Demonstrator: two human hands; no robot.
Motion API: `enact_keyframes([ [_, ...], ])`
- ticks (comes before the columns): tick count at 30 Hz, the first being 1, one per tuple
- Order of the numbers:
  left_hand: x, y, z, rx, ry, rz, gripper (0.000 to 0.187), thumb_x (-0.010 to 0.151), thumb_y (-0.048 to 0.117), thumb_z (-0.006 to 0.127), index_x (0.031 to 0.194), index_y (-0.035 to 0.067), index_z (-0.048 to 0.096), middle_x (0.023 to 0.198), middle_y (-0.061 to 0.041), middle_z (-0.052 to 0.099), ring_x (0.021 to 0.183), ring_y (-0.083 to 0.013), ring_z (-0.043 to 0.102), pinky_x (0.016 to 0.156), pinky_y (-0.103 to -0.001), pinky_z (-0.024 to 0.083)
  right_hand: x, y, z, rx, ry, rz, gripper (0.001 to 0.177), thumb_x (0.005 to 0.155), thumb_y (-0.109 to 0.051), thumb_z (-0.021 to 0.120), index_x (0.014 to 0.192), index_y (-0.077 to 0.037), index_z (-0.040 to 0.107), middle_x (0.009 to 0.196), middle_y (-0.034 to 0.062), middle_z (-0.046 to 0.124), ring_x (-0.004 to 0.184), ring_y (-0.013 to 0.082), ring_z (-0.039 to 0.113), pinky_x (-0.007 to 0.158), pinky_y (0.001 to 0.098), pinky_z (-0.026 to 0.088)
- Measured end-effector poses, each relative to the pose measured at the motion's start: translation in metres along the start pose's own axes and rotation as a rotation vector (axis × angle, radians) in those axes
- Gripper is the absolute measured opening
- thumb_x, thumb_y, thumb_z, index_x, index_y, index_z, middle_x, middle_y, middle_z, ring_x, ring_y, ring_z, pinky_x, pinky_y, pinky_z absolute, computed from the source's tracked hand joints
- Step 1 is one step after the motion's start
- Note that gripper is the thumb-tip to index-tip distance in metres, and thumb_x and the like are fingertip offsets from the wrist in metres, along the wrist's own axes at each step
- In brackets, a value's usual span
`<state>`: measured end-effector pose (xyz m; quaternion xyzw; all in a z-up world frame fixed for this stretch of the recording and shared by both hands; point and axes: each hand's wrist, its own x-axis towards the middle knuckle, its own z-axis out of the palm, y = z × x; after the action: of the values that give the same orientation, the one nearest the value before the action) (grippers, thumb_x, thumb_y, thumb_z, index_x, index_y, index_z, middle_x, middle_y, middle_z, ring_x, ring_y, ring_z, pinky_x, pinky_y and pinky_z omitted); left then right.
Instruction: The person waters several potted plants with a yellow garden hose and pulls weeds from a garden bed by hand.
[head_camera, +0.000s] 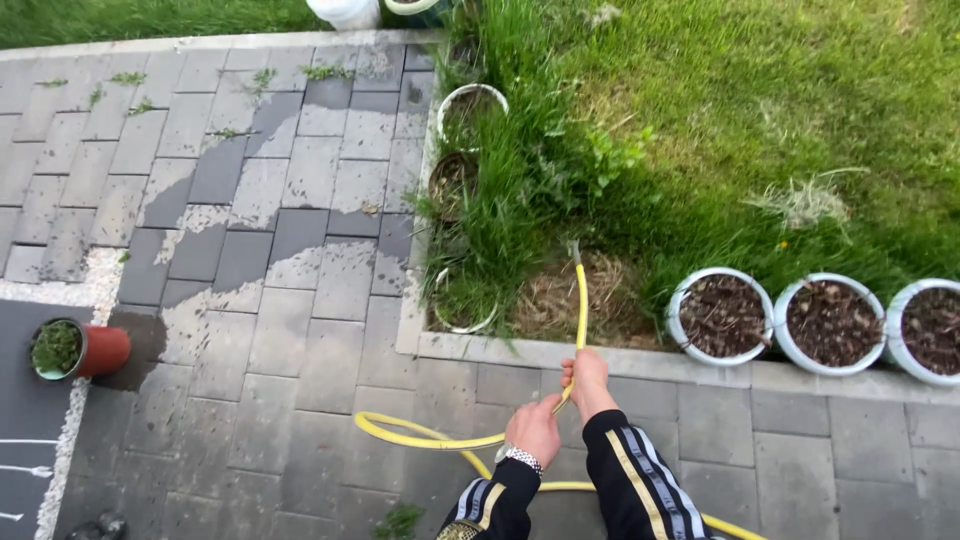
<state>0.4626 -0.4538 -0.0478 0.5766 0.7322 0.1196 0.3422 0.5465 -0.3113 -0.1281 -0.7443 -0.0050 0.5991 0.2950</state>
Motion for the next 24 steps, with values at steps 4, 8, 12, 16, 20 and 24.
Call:
enact_keyframes([
  [4,0.043,0.055,0.011,0.034,0.011,-0.123,0.031,0.088,0.02,0.057,0.116,0.027,0.067,0.085,-0.019,0.072,0.081,-0.0491,0.067,0.07,-0.064,0.052,0.018,-0.052,-0.014,-0.023,-0.021,0.047,0.021,0.097,-0.011,0.039,0.11,-0.002,0.051,0.071,0.0184,0.058,0.043,0.0216,0.039,0.033,0.0338,0.029],
  [8,0.103,0.088,0.045,0.048,-0.014,-0.149,0.041,0.09,0.021,0.054,0.13,0.021,0.064,0.088,-0.02,0.073,0.082,-0.0492,0.068,0.074,-0.063,0.053,0.05,-0.092,-0.025,-0.156,-0.001,0.04,0.024,0.096,-0.015,0.045,0.1,0.004,0.059,0.068,0.0205,0.063,0.047,0.0278,0.053,0.039,0.0417,0.041],
  [12,0.14,0.108,0.059,0.096,-0.081,-0.213,0.03,0.089,0.017,0.054,0.116,0.016,0.068,0.09,-0.022,0.072,0.085,-0.0499,0.068,0.076,-0.063,0.054,0.075,-0.125,-0.031,-0.184,-0.028,0.052,0.033,0.085,0.004,0.039,0.112,0.014,0.057,0.069,0.0297,0.064,0.055,0.0408,0.062,0.047,0.054,0.052],
  [16,0.17,0.108,0.058,0.1,-0.1,-0.191,0.021,0.087,0.015,0.053,0.099,0.007,0.068,0.087,-0.023,0.072,0.084,-0.0494,0.068,0.074,-0.063,0.053,0.079,-0.159,-0.029,-0.198,-0.089,0.102,0.023,0.097,-0.002,0.038,0.107,0.008,0.056,0.07,0.0223,0.062,0.056,0.0344,0.06,0.05,0.0478,0.055],
  [20,0.215,0.098,0.05,0.137,-0.277,-0.212,0.025,0.082,0.03,0.057,0.099,0.02,0.073,0.096,-0.015,0.073,0.098,-0.041,0.069,0.084,-0.053,0.057,0.172,-0.157,-0.023,-0.17,-0.071,0.056,0.035,0.101,-0.007,0.04,0.132,0.005,0.049,0.088,0.0259,0.064,0.07,0.033,0.067,0.062,0.049,0.062],
  [24,0.272,0.087,0.035,0.29,-0.504,-0.116,0.023,0.075,0.037,0.067,0.09,0.027,0.081,0.093,-0.013,0.078,0.1,-0.0353,0.075,0.087,-0.044,0.062,0.253,-0.164,-0.007,-0.122,-0.136,0.007,0.046,0.104,-0.024,0.044,0.147,-0.007,0.04,0.102,0.029,0.068,0.078,0.0364,0.073,0.067,0.0575,0.066],
])
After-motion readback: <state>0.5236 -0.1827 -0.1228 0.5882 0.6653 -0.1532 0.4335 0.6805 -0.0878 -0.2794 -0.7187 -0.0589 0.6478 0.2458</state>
